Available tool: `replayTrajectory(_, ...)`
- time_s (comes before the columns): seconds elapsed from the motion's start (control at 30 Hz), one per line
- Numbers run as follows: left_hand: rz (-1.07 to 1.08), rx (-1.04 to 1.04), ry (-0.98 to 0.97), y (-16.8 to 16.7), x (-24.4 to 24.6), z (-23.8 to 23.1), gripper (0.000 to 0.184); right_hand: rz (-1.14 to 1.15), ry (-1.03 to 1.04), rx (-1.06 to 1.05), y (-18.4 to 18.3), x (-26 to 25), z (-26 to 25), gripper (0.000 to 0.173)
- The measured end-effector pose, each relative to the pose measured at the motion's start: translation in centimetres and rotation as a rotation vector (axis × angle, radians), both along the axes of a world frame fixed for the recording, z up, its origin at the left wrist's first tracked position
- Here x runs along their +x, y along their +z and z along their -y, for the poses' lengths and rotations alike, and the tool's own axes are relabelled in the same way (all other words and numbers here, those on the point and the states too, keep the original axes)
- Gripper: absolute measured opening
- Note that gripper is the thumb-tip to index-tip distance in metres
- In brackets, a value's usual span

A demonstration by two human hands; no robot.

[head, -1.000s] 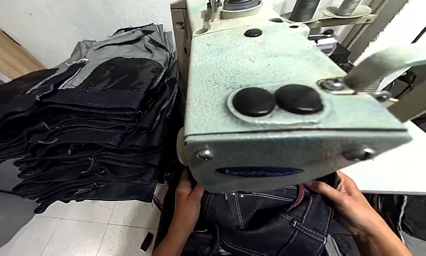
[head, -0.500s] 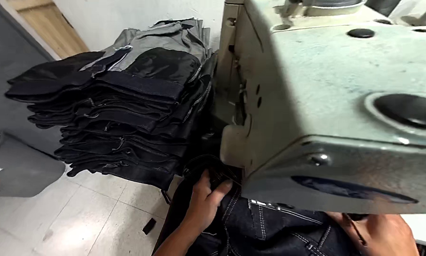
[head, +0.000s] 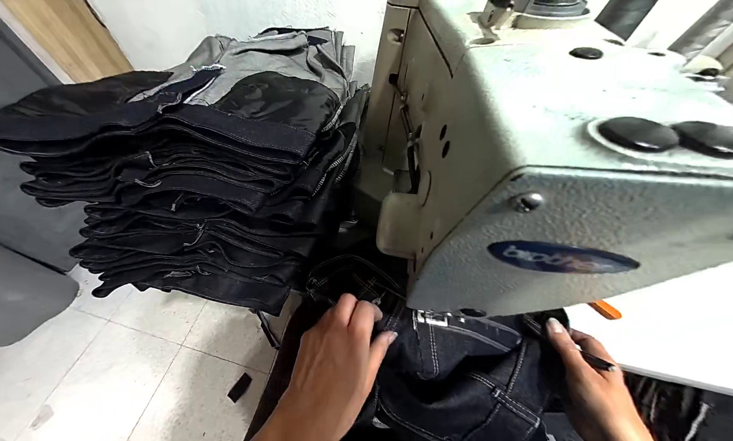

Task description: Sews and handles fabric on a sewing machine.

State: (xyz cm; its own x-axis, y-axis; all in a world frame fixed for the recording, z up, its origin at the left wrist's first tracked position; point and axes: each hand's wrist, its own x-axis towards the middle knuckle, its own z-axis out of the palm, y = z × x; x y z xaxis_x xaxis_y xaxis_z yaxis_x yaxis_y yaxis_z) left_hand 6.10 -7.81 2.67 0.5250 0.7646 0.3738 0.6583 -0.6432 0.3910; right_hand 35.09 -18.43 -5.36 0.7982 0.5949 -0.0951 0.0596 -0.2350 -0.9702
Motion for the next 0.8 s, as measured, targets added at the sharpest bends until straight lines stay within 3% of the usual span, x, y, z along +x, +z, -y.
replayTrajectory(0.07, -0.043, 0.153, 0.012, -0.5, 1.1, 0.2, 0.032, -0.224, -0.056, 0.093, 0.2, -0.6, -1.6, 0.012)
replayTrajectory(0.13, -0.109, 0.235, 0.037, -0.9, 2.1, 0.4, 0.051, -0.437, -0.073, 0.133, 0.5, -0.7, -3.0, 0.017)
replayTrajectory(0.2, -0.223, 0.103, 0.056, -0.6, 3.1, 0.5, 0.071, -0.533, -0.111, 0.149, 0.0, -0.8, -3.9, 0.022)
replayTrajectory(0.3, -0.404, -0.365, -0.010, 1.1, 4.2, -0.6, 0.087, -0.500, -0.150, 0.140, -0.3, -0.9, -4.3, 0.026)
replayTrajectory(0.4, -0.403, -0.508, -0.092, 1.7, 4.0, -1.3, 0.077, -0.258, 0.097, 0.094, 0.8, 2.0, -2.5, 0.024)
replayTrajectory(0.5, -0.105, -0.544, -0.148, -0.2, 1.4, -1.0, 0.056, 0.174, 0.413, 0.108, 3.8, 7.3, -0.8, 0.012)
replayTrajectory(0.6, 0.183, -0.506, 0.023, -2.6, -3.4, -2.3, 0.039, 0.314, 0.624, 0.078, 5.9, 7.0, -2.9, 0.012)
replayTrajectory(0.73, 0.216, -0.392, 0.214, -4.6, -9.9, -6.8, 0.034, 0.301, 0.633, 0.071, 6.3, 0.4, -7.8, 0.018)
replayTrajectory(0.8, 0.202, -0.336, 0.228, -5.0, -9.7, -7.1, 0.034, 0.458, 0.634, 0.133, 3.9, 2.1, -9.6, 0.016)
